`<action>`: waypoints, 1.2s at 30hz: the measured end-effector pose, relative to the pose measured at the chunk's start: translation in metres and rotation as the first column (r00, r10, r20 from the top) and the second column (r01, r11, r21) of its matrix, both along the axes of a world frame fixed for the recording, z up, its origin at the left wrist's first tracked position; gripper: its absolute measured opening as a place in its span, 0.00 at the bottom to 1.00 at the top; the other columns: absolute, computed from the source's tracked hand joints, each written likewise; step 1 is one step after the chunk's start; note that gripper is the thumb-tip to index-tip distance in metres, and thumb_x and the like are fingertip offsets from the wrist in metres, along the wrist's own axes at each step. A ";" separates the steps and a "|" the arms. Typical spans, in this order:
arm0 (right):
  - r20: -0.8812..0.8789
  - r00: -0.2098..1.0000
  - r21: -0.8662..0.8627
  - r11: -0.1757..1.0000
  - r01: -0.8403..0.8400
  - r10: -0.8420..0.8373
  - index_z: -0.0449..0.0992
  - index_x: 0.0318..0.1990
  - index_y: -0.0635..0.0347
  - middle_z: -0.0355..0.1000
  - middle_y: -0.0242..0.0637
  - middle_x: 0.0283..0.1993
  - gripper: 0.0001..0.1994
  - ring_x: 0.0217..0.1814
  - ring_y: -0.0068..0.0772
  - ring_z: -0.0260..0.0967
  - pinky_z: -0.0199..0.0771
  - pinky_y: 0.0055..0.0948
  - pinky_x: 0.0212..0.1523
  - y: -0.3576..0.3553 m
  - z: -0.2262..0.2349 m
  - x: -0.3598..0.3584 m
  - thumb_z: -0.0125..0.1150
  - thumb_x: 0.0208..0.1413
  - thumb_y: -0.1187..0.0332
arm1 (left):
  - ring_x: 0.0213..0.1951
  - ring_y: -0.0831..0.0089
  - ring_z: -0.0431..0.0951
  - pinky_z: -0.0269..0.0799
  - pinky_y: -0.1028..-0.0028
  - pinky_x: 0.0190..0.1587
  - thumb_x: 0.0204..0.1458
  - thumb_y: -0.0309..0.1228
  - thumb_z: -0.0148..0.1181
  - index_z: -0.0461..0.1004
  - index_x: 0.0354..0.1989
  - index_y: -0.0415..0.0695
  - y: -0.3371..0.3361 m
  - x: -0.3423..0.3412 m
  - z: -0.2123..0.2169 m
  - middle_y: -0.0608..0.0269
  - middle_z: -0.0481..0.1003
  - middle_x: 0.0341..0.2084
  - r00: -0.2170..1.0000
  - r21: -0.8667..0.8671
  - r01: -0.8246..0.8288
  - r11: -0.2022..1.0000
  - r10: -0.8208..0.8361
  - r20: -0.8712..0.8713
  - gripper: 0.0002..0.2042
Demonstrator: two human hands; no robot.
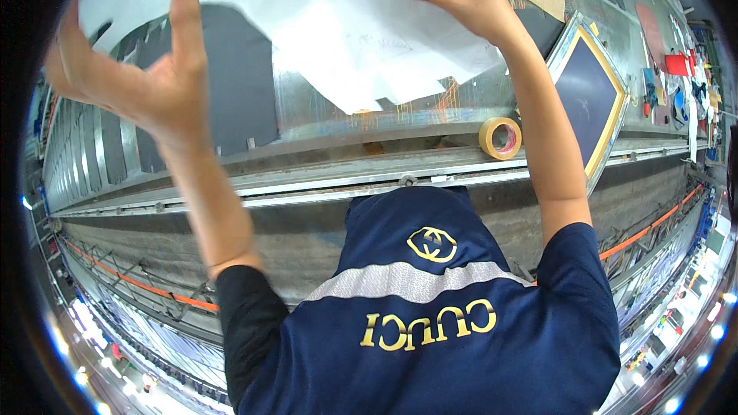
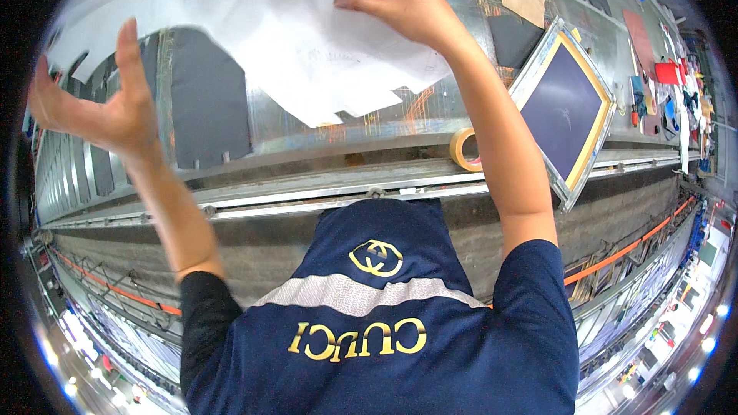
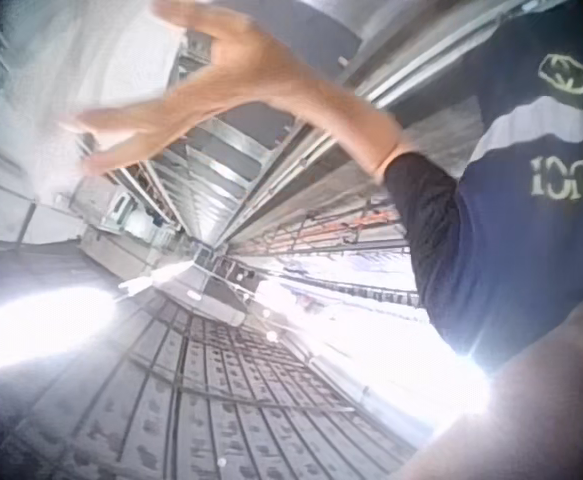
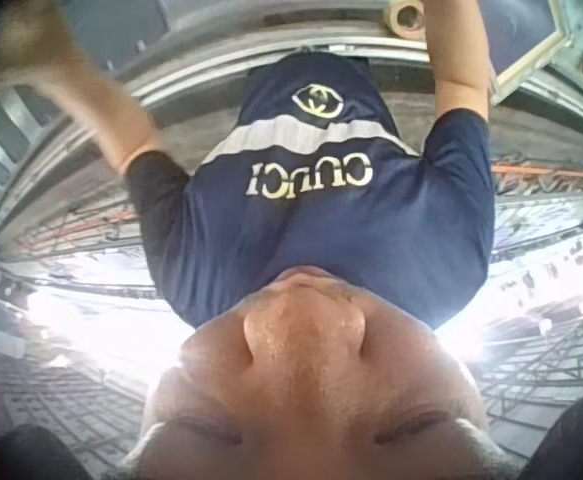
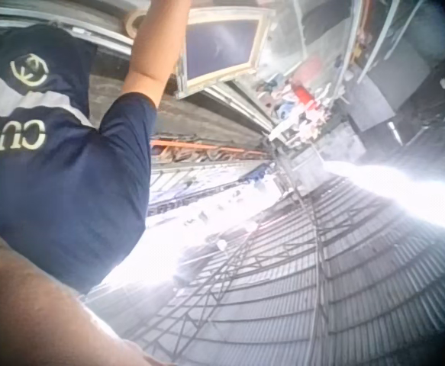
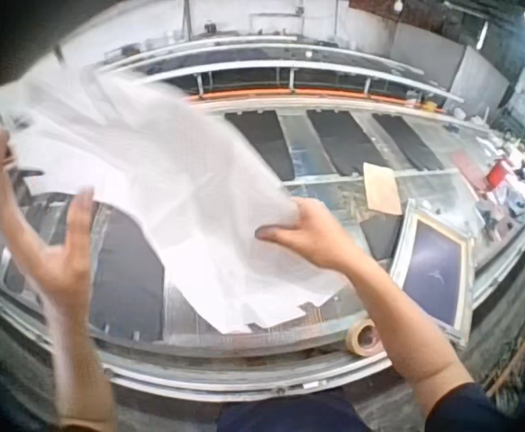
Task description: The person tapes a purple screen to a metal frame, then uses a screwdriver to tighten the frame's clamps. They place a white paper sheet on the table, then reposition the screen frame over it and continue tightening the clamps.
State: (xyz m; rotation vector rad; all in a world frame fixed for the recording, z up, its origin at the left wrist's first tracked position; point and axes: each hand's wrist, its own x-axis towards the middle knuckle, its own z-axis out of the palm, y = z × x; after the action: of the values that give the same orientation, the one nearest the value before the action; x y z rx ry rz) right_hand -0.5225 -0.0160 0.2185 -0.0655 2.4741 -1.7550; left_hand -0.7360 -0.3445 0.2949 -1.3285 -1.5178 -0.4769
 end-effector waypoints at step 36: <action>0.483 0.569 0.389 0.745 0.541 -0.666 0.83 0.37 0.63 0.80 0.37 0.29 0.21 0.28 0.26 0.76 0.77 0.30 0.35 0.027 -0.303 0.130 0.78 0.44 0.54 | 0.30 0.73 0.80 0.74 0.73 0.37 0.43 0.35 0.78 0.81 0.36 0.36 0.023 0.067 -0.389 0.60 0.82 0.28 -0.422 -0.428 0.063 0.902 0.412 0.807 0.17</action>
State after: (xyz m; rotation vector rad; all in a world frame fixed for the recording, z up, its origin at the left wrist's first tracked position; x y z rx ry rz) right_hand -0.3921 0.0106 -0.0849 1.3142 2.2522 -1.3337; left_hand -0.6690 -0.3215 -0.0944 -0.3507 -3.4242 -1.5046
